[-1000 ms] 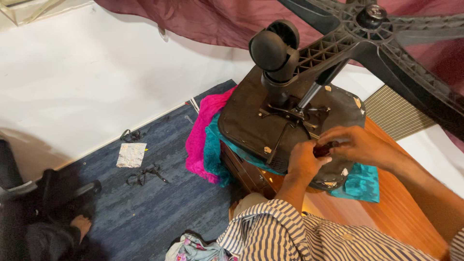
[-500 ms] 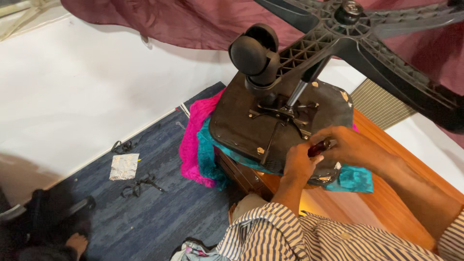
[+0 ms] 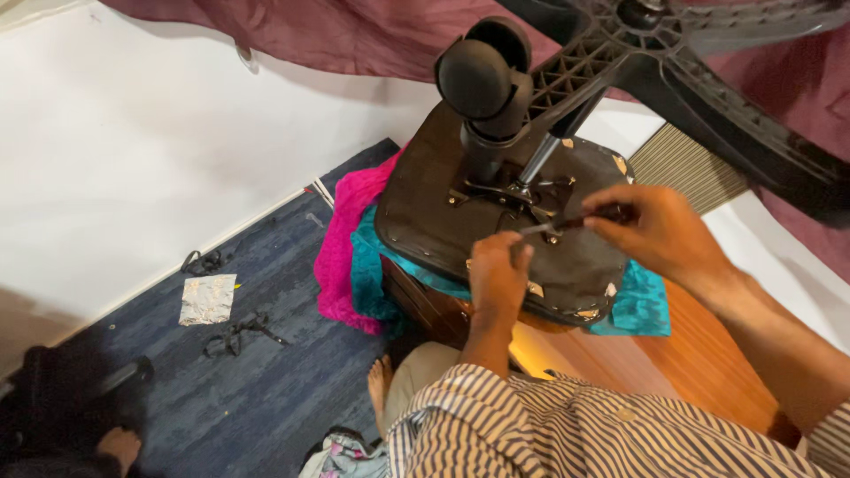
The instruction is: The person uses a screwdriver to tighten screws on the underside of an overturned office chair. They work on multiple screw locations around the chair base while it rests on a wooden table.
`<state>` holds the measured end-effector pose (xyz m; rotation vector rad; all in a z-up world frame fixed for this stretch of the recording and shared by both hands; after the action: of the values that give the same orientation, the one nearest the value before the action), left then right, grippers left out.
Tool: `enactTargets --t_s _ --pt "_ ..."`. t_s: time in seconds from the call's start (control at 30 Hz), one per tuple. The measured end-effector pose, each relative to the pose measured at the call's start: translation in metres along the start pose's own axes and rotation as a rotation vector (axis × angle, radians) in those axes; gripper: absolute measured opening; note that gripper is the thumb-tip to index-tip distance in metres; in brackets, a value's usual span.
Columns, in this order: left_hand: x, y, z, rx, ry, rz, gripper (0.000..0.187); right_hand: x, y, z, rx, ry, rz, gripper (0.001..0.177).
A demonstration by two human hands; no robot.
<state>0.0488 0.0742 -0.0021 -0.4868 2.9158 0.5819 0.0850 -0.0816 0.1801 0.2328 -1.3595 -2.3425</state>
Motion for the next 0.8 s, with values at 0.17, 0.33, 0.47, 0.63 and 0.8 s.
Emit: enactTargets --t_s 0.17,0.33,0.47,0.63,0.8 --pt "0.003 0.028 0.042 0.005 0.223 -0.096 0.033 -0.014 -0.021 0.041 -0.053 0.084 -0.04 0.032" --pt "-0.001 0.021 0.082 0.083 0.417 0.104 0.05 -0.031 -0.059 0.053 0.082 0.071 -0.001 0.033" --pt "-0.004 0.01 0.087 0.054 0.43 0.302 0.075 -0.037 -0.077 0.037 0.152 -0.094 0.07 0.034" --pt "-0.002 0.007 0.085 0.059 0.569 0.495 0.076 -0.039 -0.089 0.039 0.099 -0.075 0.069 0.034" --pt "-0.007 0.009 0.086 -0.007 0.575 0.537 0.075 -0.041 -0.096 0.042 0.091 -0.187 0.101 0.031"
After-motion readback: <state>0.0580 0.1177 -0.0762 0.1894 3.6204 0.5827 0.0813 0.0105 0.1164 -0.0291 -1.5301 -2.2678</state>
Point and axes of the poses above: each hand's wrist, its own x-axis away from the middle knuckle, its own y-axis out of the back of the hand, z = x × y, the point moved 7 cm from there along -x, towards the middle knuckle, and after that the axes turned 7 degrees about z, right-handed, at the moved point
